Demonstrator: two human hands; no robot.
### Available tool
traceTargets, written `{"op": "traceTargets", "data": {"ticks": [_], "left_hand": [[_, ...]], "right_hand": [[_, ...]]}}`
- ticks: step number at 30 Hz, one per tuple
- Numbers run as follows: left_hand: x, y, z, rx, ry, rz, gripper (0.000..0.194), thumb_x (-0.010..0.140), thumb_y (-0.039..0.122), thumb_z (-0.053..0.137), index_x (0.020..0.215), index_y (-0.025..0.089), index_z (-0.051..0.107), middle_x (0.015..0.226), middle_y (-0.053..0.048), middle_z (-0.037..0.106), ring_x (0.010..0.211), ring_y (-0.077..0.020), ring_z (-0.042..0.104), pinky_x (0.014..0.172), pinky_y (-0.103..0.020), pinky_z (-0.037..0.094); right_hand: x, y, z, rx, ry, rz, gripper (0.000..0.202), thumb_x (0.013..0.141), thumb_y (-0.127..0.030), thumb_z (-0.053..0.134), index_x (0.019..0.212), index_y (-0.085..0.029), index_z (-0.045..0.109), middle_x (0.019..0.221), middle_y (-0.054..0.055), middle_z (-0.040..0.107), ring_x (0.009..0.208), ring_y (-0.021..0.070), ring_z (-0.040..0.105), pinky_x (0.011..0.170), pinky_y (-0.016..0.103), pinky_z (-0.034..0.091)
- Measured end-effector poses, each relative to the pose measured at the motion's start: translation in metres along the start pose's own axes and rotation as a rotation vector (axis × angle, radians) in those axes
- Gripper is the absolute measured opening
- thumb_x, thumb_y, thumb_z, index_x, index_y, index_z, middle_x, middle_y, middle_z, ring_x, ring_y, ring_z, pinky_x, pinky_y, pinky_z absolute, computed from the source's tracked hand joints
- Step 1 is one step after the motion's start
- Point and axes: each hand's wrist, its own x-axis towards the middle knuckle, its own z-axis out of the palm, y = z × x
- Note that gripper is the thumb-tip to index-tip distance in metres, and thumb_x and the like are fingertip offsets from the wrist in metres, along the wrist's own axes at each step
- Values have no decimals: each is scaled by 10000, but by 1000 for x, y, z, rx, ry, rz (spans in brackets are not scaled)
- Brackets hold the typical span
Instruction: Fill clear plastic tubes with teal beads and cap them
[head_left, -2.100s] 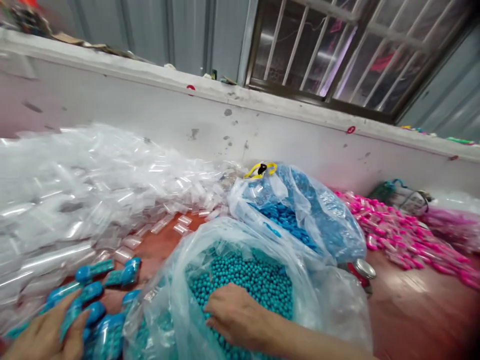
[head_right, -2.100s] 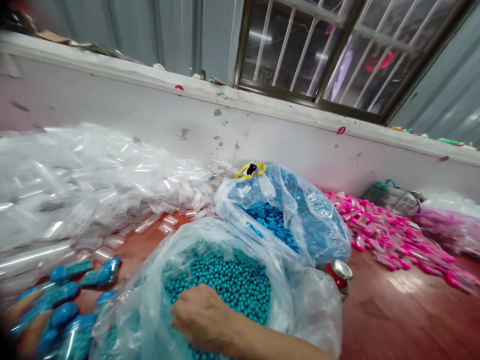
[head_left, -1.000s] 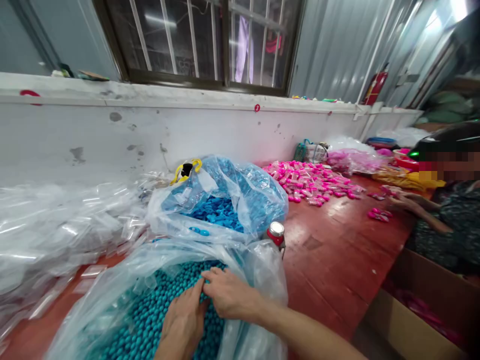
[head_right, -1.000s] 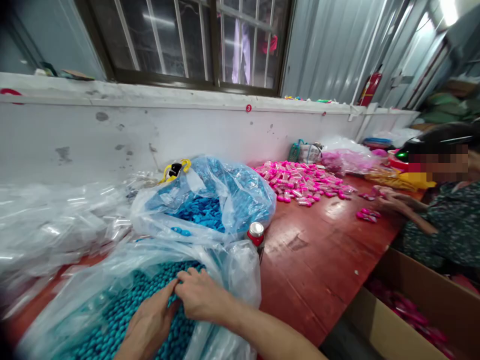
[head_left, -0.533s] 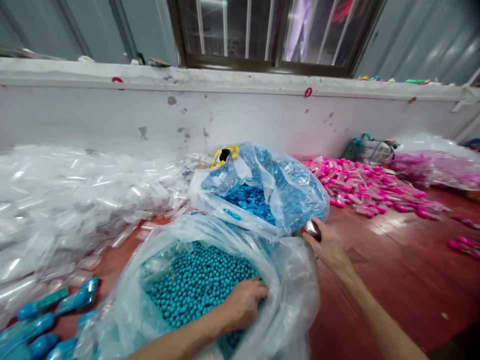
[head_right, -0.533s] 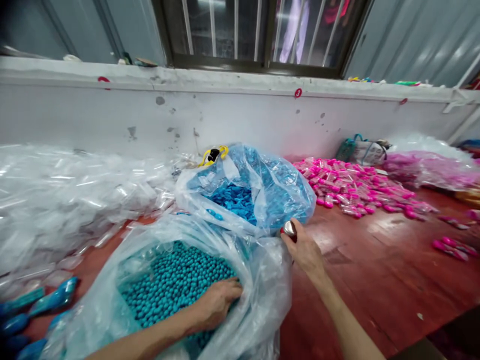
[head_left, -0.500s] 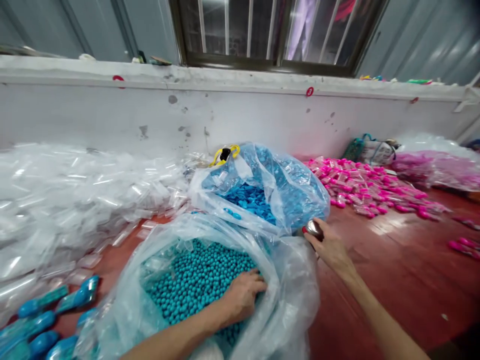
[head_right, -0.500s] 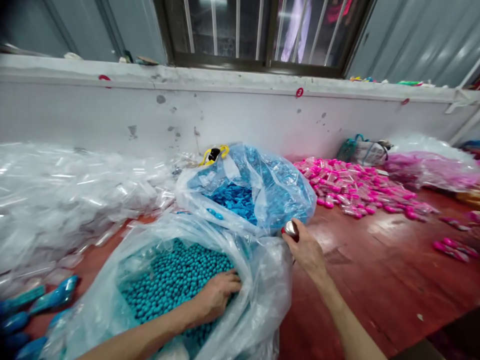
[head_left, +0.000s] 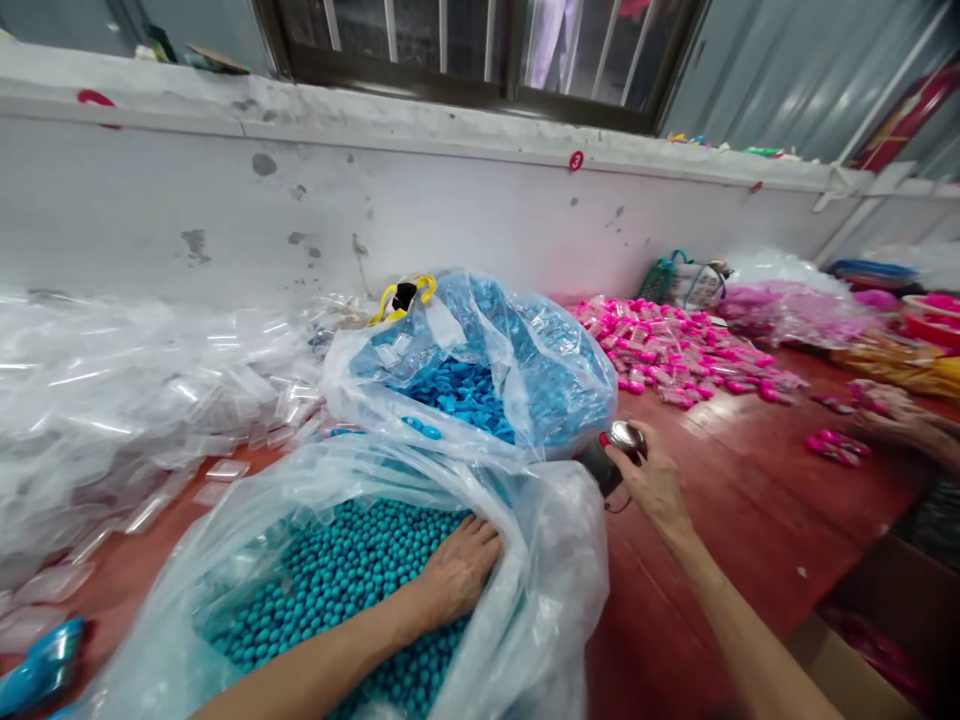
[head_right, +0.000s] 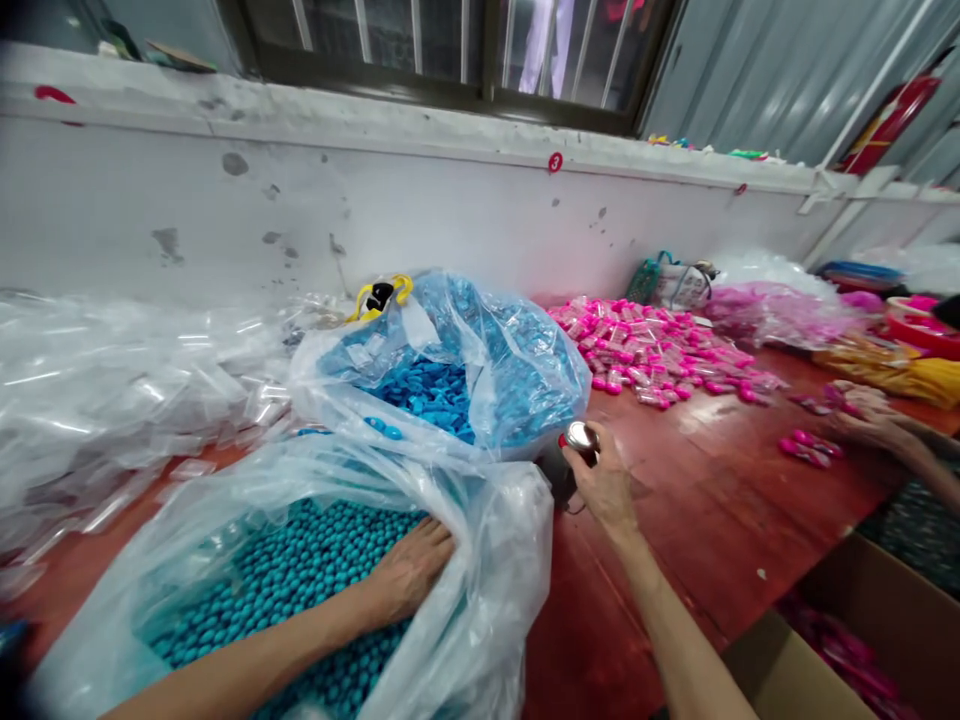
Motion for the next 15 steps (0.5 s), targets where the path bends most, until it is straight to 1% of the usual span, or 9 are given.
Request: {"op": "traceTargets", "data": {"ticks": [2, 5, 6, 8, 11, 12, 13, 14, 15], "left_hand": [[8, -5, 9, 26, 14, -96, 330, 838, 277, 395, 1149, 207, 482, 1158, -77, 533, 1139, -219, 415, 1019, -402, 267], [17, -9, 18, 60, -77, -210, 368, 824, 268, 405, 1168, 161, 477, 1152, -112, 549, 1143, -248, 415, 1022, -448, 234], [20, -9, 19, 55, -119, -206, 402, 812, 288, 427, 1190, 156, 461, 1169, -115, 542, 1151, -256, 408, 1021, -452, 229], [26, -5, 18, 21, -159, -130, 468, 803, 328, 441, 1242, 170, 408, 1238, -101, 498, 1181, -255, 373, 1016, -434, 237], [35, 3, 15, -7, -150, -8, 435, 831, 310, 388, 1251, 194, 392, 1318, -70, 425, 1204, -227, 337, 1007, -399, 254], [36, 5, 15, 2, -157, 12, 397, 835, 288, 381, 1215, 185, 433, 1300, -71, 445, 1187, -222, 356, 997, -389, 269], [35, 6, 15, 17, -169, 19, 349, 834, 266, 383, 1156, 177, 487, 1256, -70, 489, 1154, -215, 389, 984, -375, 288], [34, 7, 14, 33, -179, 21, 301, 831, 248, 391, 1082, 172, 538, 1188, -66, 542, 1110, -209, 426, 967, -363, 308], [30, 8, 14, 38, -180, 22, 257, 827, 232, 399, 1003, 172, 576, 1113, -60, 585, 1061, -203, 458, 952, -354, 322]], "right_hand": [[-2, 1, 2, -19, 2, -17, 483, 702, -401, 540, 1118, -164, 478, 1046, 112, 574, 938, 236, 544, 807, 397, 434], [-3, 1, 6, -58, -18, -74, 525, 734, -379, 509, 1191, -135, 422, 1138, 148, 533, 1038, 248, 502, 870, 416, 400], [-3, 0, 5, -76, -35, -84, 542, 745, -371, 500, 1219, -129, 397, 1170, 156, 513, 1065, 253, 486, 884, 424, 390], [-6, -7, 0, -148, -51, -86, 586, 755, -366, 499, 1263, -116, 350, 1208, 177, 481, 1103, 278, 455, 889, 456, 379], [-26, -35, -15, -282, 65, -160, 575, 765, -342, 516, 1263, -102, 355, 1227, 200, 446, 1148, 322, 397, 901, 511, 346], [-38, -48, -19, -279, 122, -224, 519, 779, -312, 510, 1243, -118, 381, 1223, 187, 450, 1153, 313, 391, 914, 505, 337], [-53, -63, -22, -223, 137, -297, 460, 791, -269, 503, 1221, -139, 399, 1181, 161, 486, 1114, 280, 433, 906, 468, 362], [-70, -78, -22, -133, 69, -412, 389, 803, -221, 488, 1183, -164, 427, 1103, 123, 537, 1030, 233, 499, 871, 407, 406], [-88, -92, -19, -39, -91, -563, 329, 814, -179, 462, 1143, -179, 453, 1042, 90, 568, 967, 194, 533, 840, 350, 432]]}}
